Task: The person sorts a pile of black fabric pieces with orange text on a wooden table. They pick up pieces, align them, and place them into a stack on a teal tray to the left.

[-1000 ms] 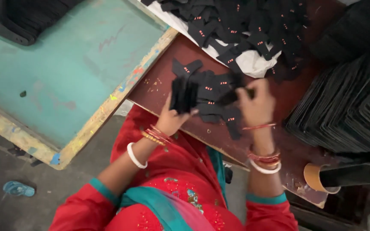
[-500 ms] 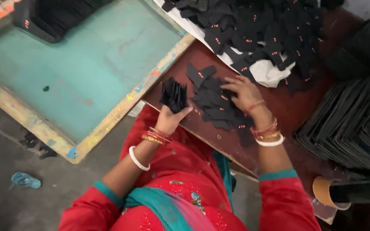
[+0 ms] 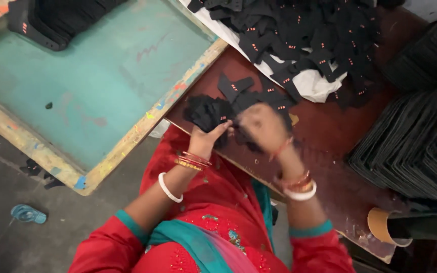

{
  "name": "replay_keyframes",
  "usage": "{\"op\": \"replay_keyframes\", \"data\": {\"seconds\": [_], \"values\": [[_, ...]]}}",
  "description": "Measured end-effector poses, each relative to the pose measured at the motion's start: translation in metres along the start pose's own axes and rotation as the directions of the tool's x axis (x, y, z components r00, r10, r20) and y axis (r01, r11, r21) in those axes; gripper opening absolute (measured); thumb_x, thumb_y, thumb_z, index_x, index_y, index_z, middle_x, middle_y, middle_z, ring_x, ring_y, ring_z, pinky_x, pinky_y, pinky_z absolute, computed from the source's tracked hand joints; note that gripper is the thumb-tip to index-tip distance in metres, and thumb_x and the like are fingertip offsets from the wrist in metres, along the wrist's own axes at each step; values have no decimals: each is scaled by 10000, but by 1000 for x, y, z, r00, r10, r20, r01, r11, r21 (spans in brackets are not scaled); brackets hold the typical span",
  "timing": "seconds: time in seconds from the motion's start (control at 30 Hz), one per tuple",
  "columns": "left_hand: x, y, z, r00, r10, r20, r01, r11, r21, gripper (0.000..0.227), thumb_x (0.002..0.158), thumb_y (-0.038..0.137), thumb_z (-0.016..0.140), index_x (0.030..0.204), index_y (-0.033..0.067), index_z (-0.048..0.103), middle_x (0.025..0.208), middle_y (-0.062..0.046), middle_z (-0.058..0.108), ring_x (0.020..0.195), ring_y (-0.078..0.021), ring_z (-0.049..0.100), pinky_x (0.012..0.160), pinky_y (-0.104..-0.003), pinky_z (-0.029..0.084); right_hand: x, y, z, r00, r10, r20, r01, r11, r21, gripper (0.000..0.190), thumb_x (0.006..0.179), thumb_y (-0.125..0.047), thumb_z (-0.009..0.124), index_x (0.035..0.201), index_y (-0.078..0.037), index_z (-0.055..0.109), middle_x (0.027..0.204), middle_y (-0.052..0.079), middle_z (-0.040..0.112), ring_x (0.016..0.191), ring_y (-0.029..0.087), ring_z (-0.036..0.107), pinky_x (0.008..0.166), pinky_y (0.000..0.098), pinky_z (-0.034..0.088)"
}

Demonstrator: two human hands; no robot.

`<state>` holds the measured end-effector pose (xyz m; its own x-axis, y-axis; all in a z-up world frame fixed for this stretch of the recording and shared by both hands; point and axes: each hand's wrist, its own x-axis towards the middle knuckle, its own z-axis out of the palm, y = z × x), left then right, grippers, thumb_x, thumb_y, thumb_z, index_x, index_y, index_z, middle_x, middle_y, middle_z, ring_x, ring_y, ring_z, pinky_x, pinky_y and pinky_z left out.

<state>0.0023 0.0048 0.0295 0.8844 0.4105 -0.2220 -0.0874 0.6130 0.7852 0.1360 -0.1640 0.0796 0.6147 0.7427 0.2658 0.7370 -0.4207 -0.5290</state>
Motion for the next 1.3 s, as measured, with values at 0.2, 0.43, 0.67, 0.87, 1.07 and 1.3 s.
{"op": "replay_keyframes", "data": {"seconds": [0.2, 0.43, 0.67, 0.87, 1.07, 1.3], "values": [[12, -6, -31, 990, 128, 67, -128, 992, 8, 219, 887, -19, 782, 1089, -52, 704, 985, -72, 740, 877, -178, 699, 815, -322, 574, 50, 66, -25, 882, 458, -113, -452, 753, -478, 535, 774, -492, 863, 1075, -63, 760, 1069, 201, 706, 997, 387, 656, 838, 480, 527], [21, 24, -56, 975, 190, 115, -196, 980, 43, 406, 862, -16, 806, 1234, -15, 643, 1094, -51, 724, 998, -149, 703, 915, -312, 584, 37, 65, -46, 880, 468, -82, -466, 883, 51, 330, 790, -207, 857, 1001, -34, 672, 956, 103, 744, 919, 317, 700, 827, 400, 559], [23, 41, -36, 924, 136, 357, -302, 832, 465, 720, 786, 170, 926, 1369, -8, 543, 1240, -61, 653, 1152, -187, 591, 1044, -344, 495, 64, -67, -48, 910, -283, 303, 268, 959, 92, 189, 721, -23, 735, 889, -108, 752, 885, 62, 757, 876, 284, 713, 776, 390, 567], [26, 30, -45, 959, 194, 205, -281, 733, 620, 801, 701, 206, 894, 1379, 19, 512, 1221, -67, 686, 1136, -174, 643, 1008, -332, 502, 102, -63, -19, 895, -291, 337, 269, 957, 111, 108, 780, -106, 771, 886, -116, 755, 882, 95, 732, 859, 309, 712, 756, 406, 557], [48, -6, -80, 977, 151, 149, -197, 908, 371, 594, 782, 55, 829, 1326, 0, 597, 1174, -51, 695, 1078, -162, 655, 960, -340, 554, 125, -13, -5, 868, -258, 424, 183, 960, 210, 202, 798, -102, 751, 999, -106, 731, 994, 79, 759, 927, 266, 740, 827, 376, 576], [27, 7, -64, 988, 112, 103, -111, 994, -12, 495, 863, -51, 762, 1316, 6, 571, 1156, -47, 706, 1049, -166, 690, 958, -345, 564, 86, 44, -7, 953, -173, 247, 232, 945, -232, 615, 775, -26, 721, 1371, -161, 649, 1249, 130, 707, 1141, 358, 639, 977, 434, 502]]}}
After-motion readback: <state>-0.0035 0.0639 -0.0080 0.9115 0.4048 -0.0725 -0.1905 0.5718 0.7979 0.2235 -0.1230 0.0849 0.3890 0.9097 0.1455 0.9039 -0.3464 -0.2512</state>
